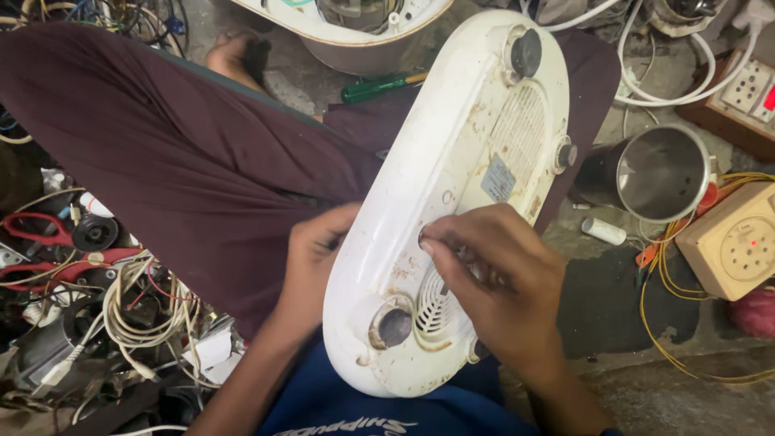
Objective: The person unscrews the base of a mixer grinder with a screwdriver, detaches the internal components, and separates the plastic housing parts.
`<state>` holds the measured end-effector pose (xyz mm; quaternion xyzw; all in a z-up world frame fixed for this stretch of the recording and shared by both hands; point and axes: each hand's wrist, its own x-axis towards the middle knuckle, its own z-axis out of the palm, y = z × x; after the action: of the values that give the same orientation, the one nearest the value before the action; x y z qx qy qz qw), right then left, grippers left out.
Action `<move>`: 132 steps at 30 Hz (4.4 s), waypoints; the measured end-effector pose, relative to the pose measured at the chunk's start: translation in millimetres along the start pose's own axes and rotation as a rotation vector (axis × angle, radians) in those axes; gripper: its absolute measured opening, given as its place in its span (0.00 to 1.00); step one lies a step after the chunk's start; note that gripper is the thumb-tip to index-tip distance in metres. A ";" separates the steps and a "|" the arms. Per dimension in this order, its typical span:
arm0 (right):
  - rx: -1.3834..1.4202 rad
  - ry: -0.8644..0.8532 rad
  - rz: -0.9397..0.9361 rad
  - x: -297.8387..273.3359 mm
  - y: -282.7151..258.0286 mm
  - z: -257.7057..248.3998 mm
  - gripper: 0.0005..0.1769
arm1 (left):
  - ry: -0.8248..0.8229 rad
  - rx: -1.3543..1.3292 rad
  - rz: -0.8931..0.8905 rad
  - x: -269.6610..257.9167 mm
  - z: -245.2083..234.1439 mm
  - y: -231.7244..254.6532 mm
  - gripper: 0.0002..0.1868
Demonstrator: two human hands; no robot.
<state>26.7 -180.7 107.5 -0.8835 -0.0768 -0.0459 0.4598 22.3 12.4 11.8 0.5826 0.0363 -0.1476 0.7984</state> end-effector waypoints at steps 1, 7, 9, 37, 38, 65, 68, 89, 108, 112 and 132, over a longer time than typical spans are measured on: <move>-0.015 0.005 0.023 0.5 -1.3 0.1 0.12 | 0.013 -0.045 -0.021 -0.4 0.1 -1.6 0.13; -0.060 -0.001 0.005 2.2 -6.5 2.7 0.13 | -0.019 -0.383 -0.080 4.6 -0.2 -0.2 0.21; -0.017 0.010 0.029 3.2 -7.4 3.8 0.13 | -0.061 -0.473 -0.054 7.9 0.0 3.0 0.24; 0.460 -0.198 0.354 -2.4 22.3 -8.4 0.20 | 0.074 -0.109 0.097 2.4 14.3 -11.0 0.17; 0.463 -0.206 0.353 -2.2 23.1 -9.7 0.19 | 0.074 -0.119 0.061 4.0 12.4 -12.4 0.16; -0.118 0.043 -0.017 -2.7 -8.9 7.6 0.11 | 0.020 -0.212 0.246 8.2 8.2 -22.9 0.11; -0.119 0.013 -0.031 -1.3 -9.4 6.2 0.10 | 0.024 -0.220 0.264 8.2 9.5 -24.5 0.11; -0.185 -0.241 -0.307 19.9 10.6 -12.9 0.12 | -0.125 -0.271 -0.032 24.2 -13.1 -23.2 0.08; -0.198 -0.347 -0.389 41.9 8.4 -16.5 0.13 | -0.315 -0.361 -0.157 30.0 -29.8 -36.5 0.23; -0.215 -0.318 -0.401 37.5 7.7 -24.0 0.12 | -0.363 -0.262 -0.124 29.5 -19.0 -36.2 0.20; 0.046 -0.166 -0.317 23.6 22.6 -43.7 0.16 | -0.319 -0.034 -0.029 19.4 14.2 -14.9 0.34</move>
<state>53.4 -227.1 117.9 -0.8502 -0.2539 -0.0428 0.4592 35.0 -8.8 -1.8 0.5374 -0.0799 -0.2492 0.8017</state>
